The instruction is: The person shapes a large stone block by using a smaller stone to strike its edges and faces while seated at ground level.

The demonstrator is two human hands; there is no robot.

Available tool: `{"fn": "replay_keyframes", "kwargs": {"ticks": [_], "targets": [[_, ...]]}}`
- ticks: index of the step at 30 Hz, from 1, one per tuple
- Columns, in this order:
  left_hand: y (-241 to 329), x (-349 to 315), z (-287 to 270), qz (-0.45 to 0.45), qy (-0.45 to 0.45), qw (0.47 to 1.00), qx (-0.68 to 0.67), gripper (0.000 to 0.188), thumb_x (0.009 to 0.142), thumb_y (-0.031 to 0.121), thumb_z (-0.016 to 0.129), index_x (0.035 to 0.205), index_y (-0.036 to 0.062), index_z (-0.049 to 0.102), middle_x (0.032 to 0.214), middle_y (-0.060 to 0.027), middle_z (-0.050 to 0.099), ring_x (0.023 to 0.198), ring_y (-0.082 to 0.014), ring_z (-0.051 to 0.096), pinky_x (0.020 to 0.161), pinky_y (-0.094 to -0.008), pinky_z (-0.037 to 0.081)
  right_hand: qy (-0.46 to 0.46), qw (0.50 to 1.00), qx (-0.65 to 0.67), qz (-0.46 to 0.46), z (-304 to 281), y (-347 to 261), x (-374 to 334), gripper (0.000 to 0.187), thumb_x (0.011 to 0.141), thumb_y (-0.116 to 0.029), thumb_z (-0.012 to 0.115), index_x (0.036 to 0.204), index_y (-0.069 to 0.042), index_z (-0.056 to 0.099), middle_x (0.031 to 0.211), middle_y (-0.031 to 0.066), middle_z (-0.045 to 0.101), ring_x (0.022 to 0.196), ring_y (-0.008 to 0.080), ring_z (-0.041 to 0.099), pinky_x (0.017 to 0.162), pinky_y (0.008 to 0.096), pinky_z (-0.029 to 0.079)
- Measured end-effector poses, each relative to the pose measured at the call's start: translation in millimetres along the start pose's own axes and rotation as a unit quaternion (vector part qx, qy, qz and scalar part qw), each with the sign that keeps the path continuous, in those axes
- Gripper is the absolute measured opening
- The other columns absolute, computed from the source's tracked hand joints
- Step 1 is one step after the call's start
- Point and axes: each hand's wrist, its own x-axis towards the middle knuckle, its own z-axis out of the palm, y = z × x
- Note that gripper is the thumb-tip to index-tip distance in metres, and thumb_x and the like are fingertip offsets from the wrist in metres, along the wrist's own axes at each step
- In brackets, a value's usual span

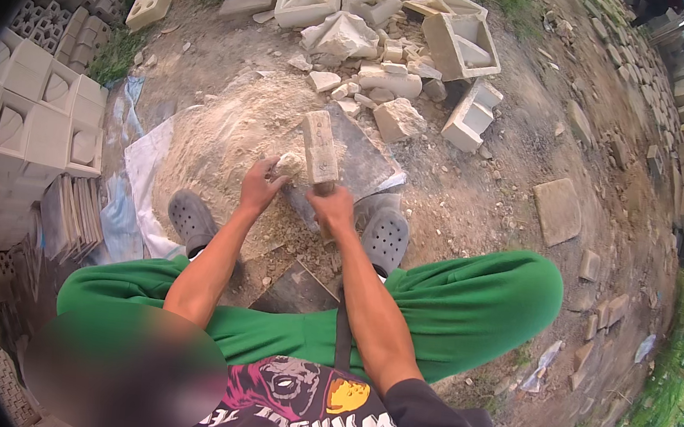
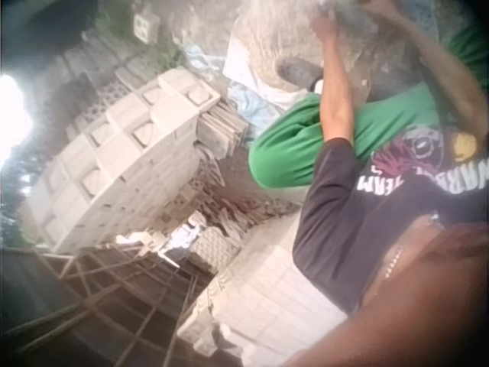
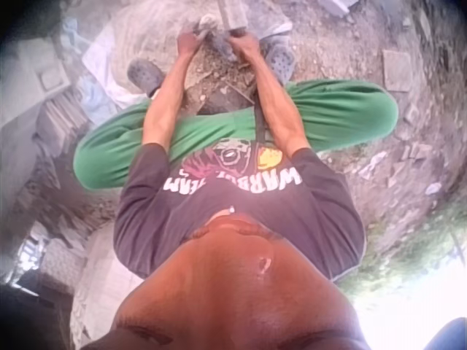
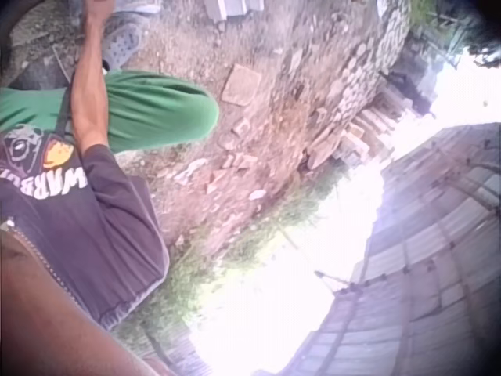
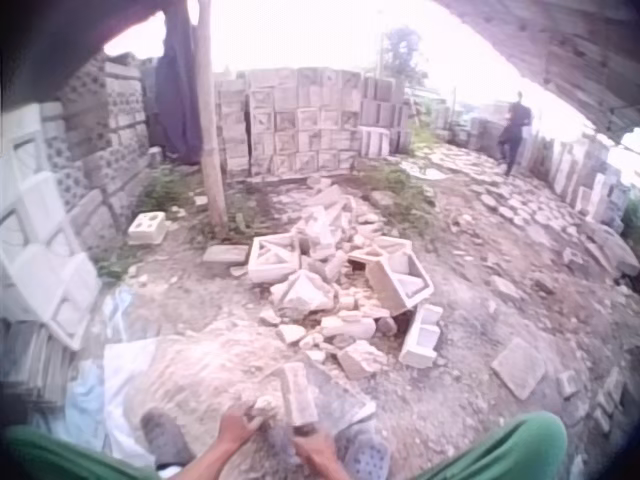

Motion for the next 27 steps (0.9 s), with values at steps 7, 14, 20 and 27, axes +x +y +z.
{"fn": "replay_keyframes", "kwargs": {"ticks": [7, 14, 20, 27], "targets": [[20.3, -8.6, 8.3, -0.003, 0.029, 0.998, 0.056, 0.049, 0.076, 0.022, 0.082, 0.118, 0.0023, 0.067, 0.109, -0.0173, 0.066, 0.101, -0.0356, 0.064, 0.089, -0.0415, 0.051, -0.016, 0.993, -0.116, 0.000, 12.9, 11.4, 12.3, 0.026, 0.080, -0.024, 0.076, 0.084, 0.001, 0.071, 0.062, 0.0049, 0.065, 0.049, 0.0142, 0.062, 0.046, 0.0315, 0.049], [11.0, -12.2, 2.4, 0.032, -0.016, 0.995, 0.098, 0.054, 0.077, 0.018, 0.078, 0.125, 0.0015, 0.060, 0.112, -0.0173, 0.064, 0.103, -0.0363, 0.062, 0.090, -0.0436, 0.051, 0.024, 0.996, -0.051, -0.063, 5.4, -52.1, -1.5, 0.026, 0.075, -0.025, 0.076, 0.081, 0.001, 0.074, 0.059, 0.0082, 0.067, 0.052, 0.0160, 0.063, 0.053, 0.0336, 0.049], [24.8, -12.2, -5.8, -0.008, -0.062, 0.989, 0.132, 0.053, 0.079, 0.016, 0.076, 0.127, 0.0035, 0.059, 0.110, -0.0163, 0.063, 0.103, -0.0351, 0.062, 0.089, -0.0442, 0.052, -0.041, 0.994, -0.095, 0.025, 9.9, 5.6, 13.7, 0.028, 0.076, -0.026, 0.074, 0.080, 0.002, 0.070, 0.057, 0.0059, 0.063, 0.049, 0.0161, 0.063, 0.048, 0.0331, 0.049], [25.4, -14.3, -10.1, -0.006, -0.046, 0.990, 0.135, 0.052, 0.079, 0.017, 0.075, 0.127, 0.0059, 0.060, 0.104, -0.0130, 0.063, 0.098, -0.0332, 0.063, 0.080, -0.0439, 0.054, -0.019, 0.995, -0.085, -0.050, 10.1, -27.9, 8.7, 0.026, 0.077, -0.025, 0.075, 0.076, 0.000, 0.071, 0.058, 0.0057, 0.064, 0.048, 0.0163, 0.062, 0.047, 0.0331, 0.049]]}}
